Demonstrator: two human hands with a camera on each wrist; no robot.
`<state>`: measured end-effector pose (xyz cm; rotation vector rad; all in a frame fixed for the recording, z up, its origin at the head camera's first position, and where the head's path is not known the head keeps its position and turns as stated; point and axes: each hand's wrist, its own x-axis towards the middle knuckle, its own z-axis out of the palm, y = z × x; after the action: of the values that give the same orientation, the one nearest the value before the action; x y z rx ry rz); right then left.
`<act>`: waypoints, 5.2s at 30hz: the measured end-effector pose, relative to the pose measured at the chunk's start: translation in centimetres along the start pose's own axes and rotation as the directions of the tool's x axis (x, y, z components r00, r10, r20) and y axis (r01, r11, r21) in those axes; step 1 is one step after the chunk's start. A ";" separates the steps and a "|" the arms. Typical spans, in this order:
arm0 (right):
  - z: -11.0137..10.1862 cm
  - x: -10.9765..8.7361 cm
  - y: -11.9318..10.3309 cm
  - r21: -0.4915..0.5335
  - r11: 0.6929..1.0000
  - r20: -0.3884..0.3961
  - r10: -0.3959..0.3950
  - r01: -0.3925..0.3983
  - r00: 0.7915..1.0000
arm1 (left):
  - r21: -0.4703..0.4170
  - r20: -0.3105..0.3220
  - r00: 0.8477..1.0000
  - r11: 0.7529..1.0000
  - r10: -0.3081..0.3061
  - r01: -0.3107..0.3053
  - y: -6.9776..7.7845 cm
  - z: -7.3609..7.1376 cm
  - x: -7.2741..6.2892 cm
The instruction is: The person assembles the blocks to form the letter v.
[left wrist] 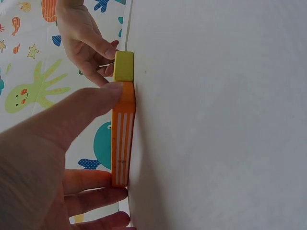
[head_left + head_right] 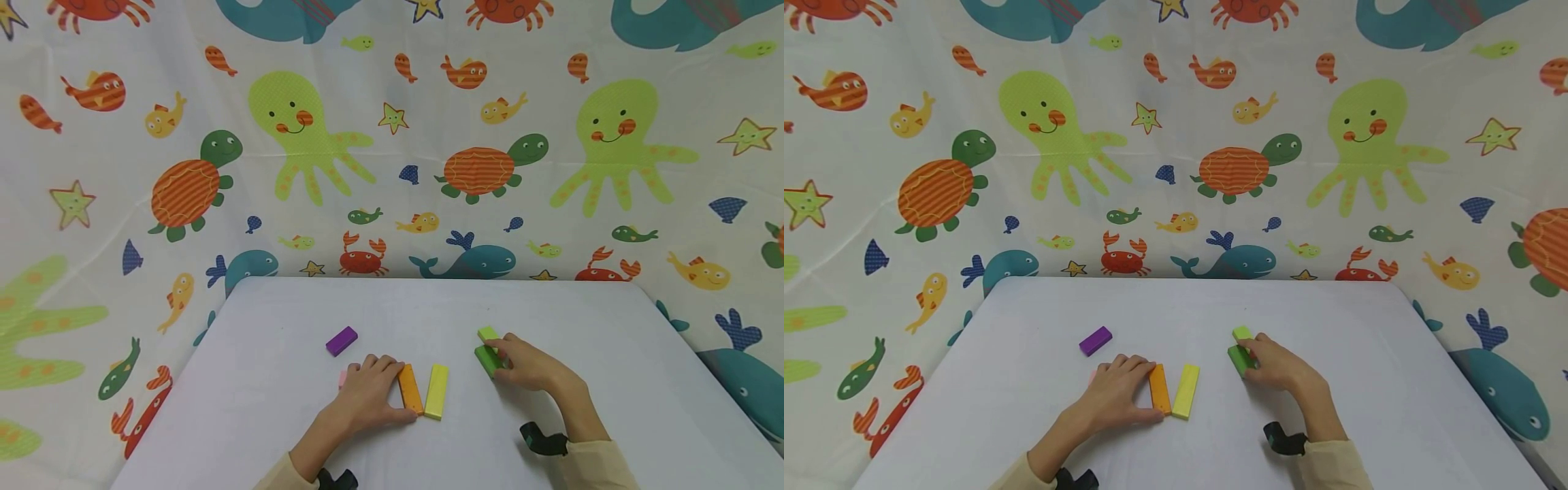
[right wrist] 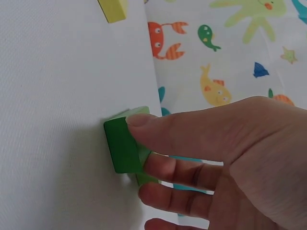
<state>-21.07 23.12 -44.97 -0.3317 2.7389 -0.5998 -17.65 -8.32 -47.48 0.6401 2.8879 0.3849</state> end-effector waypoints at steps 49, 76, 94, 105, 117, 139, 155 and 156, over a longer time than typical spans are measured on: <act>0.6 0.5 -1.1 -0.027 0.998 -0.038 -0.063 0.062 0.997 | 0.004 -0.024 1.000 1.000 0.008 -0.008 -0.2 -0.1 -0.1; 1.6 1.3 -1.6 0.005 0.998 -0.075 -0.054 0.055 0.996 | 0.000 -0.017 1.000 1.000 0.005 -0.005 -0.2 -0.1 -0.1; 1.9 1.5 -1.4 0.009 1.000 -0.112 -0.019 0.020 0.994 | -0.002 -0.013 1.000 1.000 0.004 -0.004 0.0 -0.2 -0.2; 2.1 1.5 -1.4 0.003 1.000 -0.146 -0.023 0.024 0.989 | -0.005 -0.011 1.000 1.000 0.004 -0.004 -0.1 -0.2 -0.1; 2.0 1.8 -1.5 0.039 0.998 -0.157 -0.043 0.049 0.987 | -0.006 -0.007 1.000 1.000 0.002 -0.002 -0.2 -0.1 -0.1; 2.0 2.0 -2.1 0.038 0.991 -0.232 -0.114 0.126 0.966 | -0.004 -0.021 1.000 1.000 0.014 -0.014 -0.2 -0.2 -0.1; 1.5 3.1 -3.1 0.070 0.995 -0.220 -0.053 0.070 0.974 | 0.011 -0.028 0.999 1.000 0.022 -0.022 -0.3 0.0 0.0; 1.5 3.1 -3.2 0.072 0.995 -0.217 -0.054 0.071 0.975 | 0.012 -0.027 0.999 1.000 0.021 -0.021 -0.3 0.0 0.1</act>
<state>-22.93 18.86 -45.71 -0.3548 2.9081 -0.8021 -17.81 -8.55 -47.62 0.6732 2.9128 0.3828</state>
